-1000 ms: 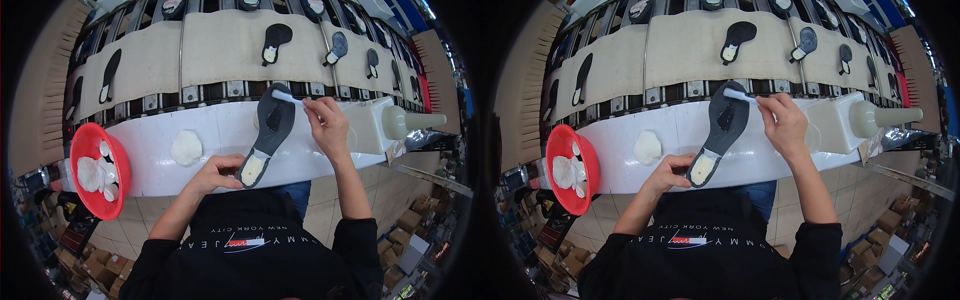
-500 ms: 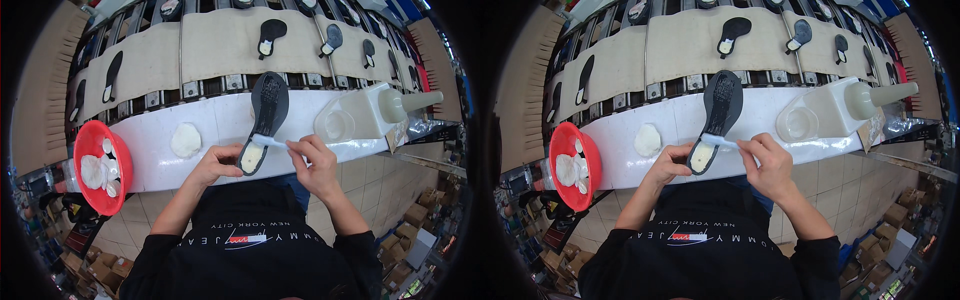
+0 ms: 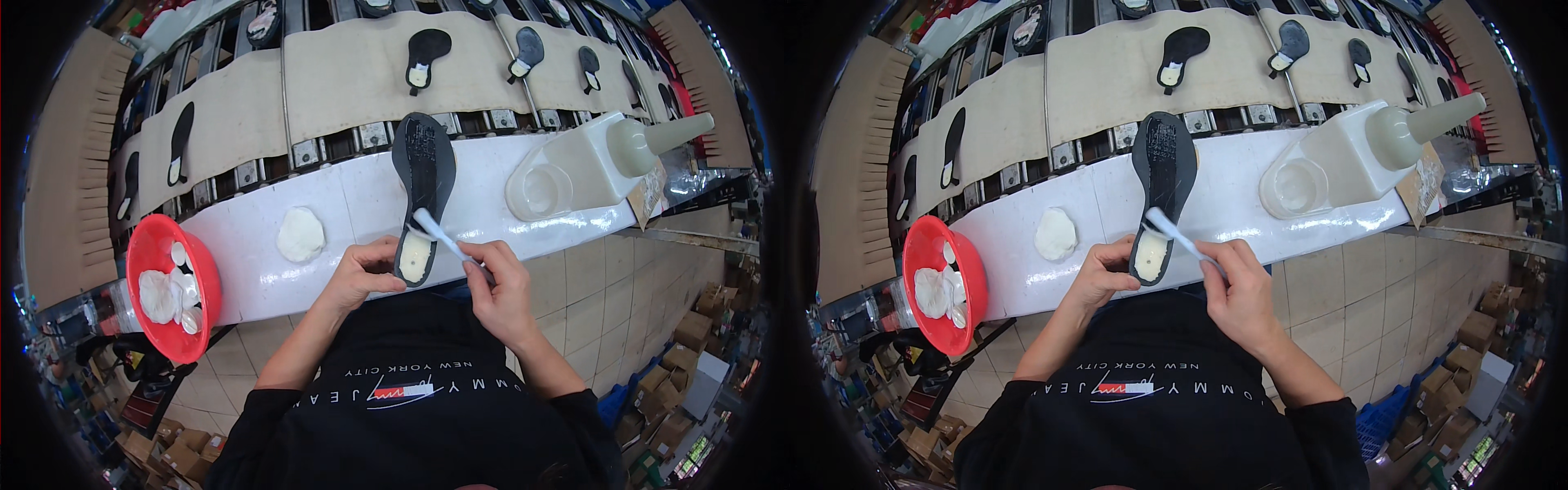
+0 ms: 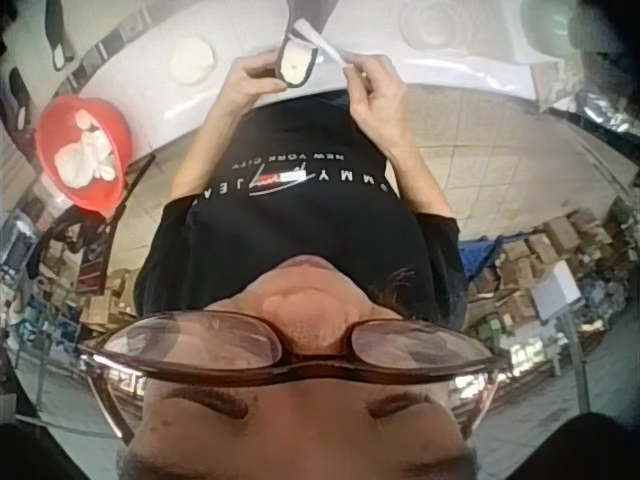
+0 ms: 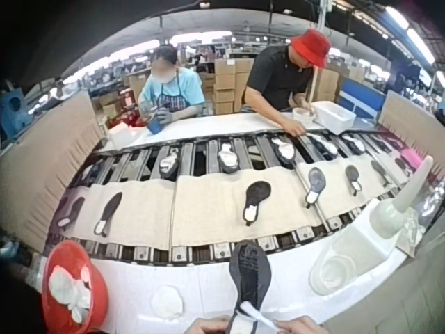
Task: Applying adhesive to shoe soles at an assembly line workstation.
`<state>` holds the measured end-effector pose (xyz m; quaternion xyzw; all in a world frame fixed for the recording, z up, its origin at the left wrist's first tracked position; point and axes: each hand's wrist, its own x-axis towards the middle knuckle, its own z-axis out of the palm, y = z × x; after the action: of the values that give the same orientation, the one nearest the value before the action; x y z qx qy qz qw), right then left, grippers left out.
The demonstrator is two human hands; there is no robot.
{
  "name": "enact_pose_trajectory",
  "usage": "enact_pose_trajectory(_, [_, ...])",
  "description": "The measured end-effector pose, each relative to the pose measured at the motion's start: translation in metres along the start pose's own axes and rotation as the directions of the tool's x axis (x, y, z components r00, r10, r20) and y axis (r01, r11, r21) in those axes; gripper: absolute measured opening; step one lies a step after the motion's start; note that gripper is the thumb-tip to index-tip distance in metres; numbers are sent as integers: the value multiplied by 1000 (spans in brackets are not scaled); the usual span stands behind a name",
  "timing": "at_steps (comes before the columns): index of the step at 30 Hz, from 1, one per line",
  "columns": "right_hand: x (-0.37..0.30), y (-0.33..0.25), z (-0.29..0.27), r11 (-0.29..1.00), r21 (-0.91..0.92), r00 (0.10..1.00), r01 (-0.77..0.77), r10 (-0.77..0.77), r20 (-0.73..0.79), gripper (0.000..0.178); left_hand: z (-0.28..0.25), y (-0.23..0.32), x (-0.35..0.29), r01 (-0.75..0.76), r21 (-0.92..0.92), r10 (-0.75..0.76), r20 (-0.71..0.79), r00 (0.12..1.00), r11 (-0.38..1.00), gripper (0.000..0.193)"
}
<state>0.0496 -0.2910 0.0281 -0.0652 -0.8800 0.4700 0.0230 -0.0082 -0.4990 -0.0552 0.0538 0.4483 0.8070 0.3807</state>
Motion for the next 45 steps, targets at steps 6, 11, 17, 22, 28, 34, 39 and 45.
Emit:
enact_pose_trajectory(6, [-4,17,-8,996,21,985,-84,86,-150,20,9,-3,-1,1,5,-1,-47,999,1000,45])
enact_pose_trajectory(11, [0,14,4,995,-96,996,-29,21,-83,19,9,-6,0,10,-13,-11,-63,998,1000,45])
enact_pose_trajectory(17, [-1,13,-2,1000,-18,993,-23,21,-113,19,12,-1,-1,6,-35,-8,-58,998,999,43])
enact_pose_trajectory(22, [-6,17,1,995,-15,987,-96,93,-128,19,7,-6,-3,2,-41,-6,-77,997,999,42])
enact_pose_trajectory(28, [-5,0,6,1000,6,998,-13,14,-61,21,13,0,-2,-6,-75,1,-70,998,997,42])
enact_pose_trajectory(34, [10,8,-11,996,-38,981,-78,70,-179,23,8,1,-5,13,-88,-20,-81,997,996,42])
enact_pose_trajectory(39, [31,17,0,973,-196,984,124,-146,-101,23,4,2,-7,-6,-74,-1,-85,996,997,42])
enact_pose_trajectory(45, [51,11,-15,988,-147,990,46,-65,-127,20,-1,5,-11,-14,-84,6,-97,995,996,42])
